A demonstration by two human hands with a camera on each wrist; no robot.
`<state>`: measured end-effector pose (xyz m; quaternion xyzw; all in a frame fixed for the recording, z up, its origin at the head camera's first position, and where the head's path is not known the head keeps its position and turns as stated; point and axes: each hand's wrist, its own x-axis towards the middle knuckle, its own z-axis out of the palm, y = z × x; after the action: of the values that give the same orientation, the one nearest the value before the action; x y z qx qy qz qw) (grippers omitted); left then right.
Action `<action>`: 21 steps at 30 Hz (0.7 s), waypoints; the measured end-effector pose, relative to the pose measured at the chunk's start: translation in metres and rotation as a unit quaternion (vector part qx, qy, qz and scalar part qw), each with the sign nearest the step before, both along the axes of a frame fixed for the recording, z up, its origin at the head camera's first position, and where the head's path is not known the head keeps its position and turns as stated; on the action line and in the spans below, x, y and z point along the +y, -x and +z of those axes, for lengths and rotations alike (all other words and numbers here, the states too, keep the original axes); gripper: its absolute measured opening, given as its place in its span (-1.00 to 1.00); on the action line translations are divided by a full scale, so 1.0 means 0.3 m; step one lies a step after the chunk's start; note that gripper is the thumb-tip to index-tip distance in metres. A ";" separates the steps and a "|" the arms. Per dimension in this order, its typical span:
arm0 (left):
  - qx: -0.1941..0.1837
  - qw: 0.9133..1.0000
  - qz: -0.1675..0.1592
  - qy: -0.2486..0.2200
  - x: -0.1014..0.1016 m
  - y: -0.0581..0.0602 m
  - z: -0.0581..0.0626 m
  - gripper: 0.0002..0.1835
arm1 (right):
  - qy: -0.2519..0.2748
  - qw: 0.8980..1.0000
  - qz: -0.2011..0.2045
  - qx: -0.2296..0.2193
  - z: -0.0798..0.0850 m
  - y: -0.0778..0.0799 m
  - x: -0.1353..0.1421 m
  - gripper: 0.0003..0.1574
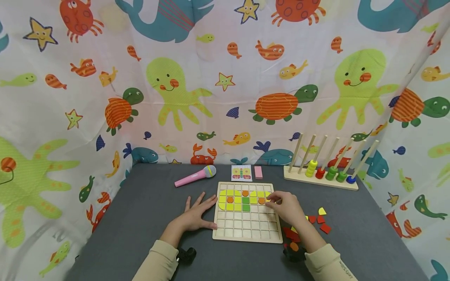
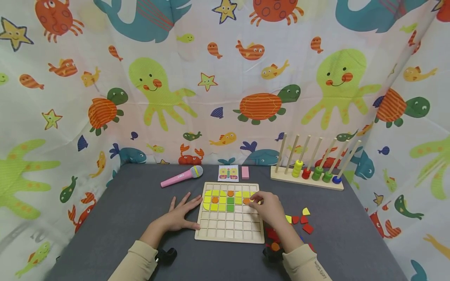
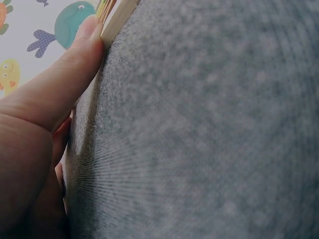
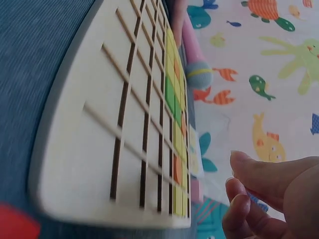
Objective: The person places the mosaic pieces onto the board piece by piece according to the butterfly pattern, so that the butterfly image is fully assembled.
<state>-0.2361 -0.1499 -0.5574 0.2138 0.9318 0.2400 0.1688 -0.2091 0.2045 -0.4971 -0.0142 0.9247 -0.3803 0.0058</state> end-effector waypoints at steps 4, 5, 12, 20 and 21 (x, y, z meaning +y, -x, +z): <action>0.002 1.000 0.001 0.000 -0.001 0.000 0.000 0.20 | -0.005 1.000 -0.012 -0.003 -0.009 -0.011 0.049 -0.75; 0.003 1.000 0.001 -0.001 -0.001 0.000 0.000 0.19 | -0.007 1.000 -0.016 -0.006 -0.012 -0.013 0.061 -0.74; 0.003 1.000 -0.003 0.000 0.001 -0.001 0.001 0.19 | -0.018 0.999 -0.034 -0.014 -0.030 -0.041 0.144 -0.77; -0.002 1.000 -0.001 -0.003 0.002 -0.002 0.005 0.18 | -0.028 0.999 -0.042 -0.006 -0.046 -0.071 0.231 -0.75; -0.002 1.000 -0.001 -0.003 0.002 -0.002 0.004 0.18 | -0.029 0.999 -0.043 -0.006 -0.049 -0.074 0.240 -0.75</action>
<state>-0.2355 -0.1493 -0.5561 0.2149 0.9303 0.2435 0.1705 -0.1869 0.2765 -0.5117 0.0283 0.9349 -0.3538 -0.0043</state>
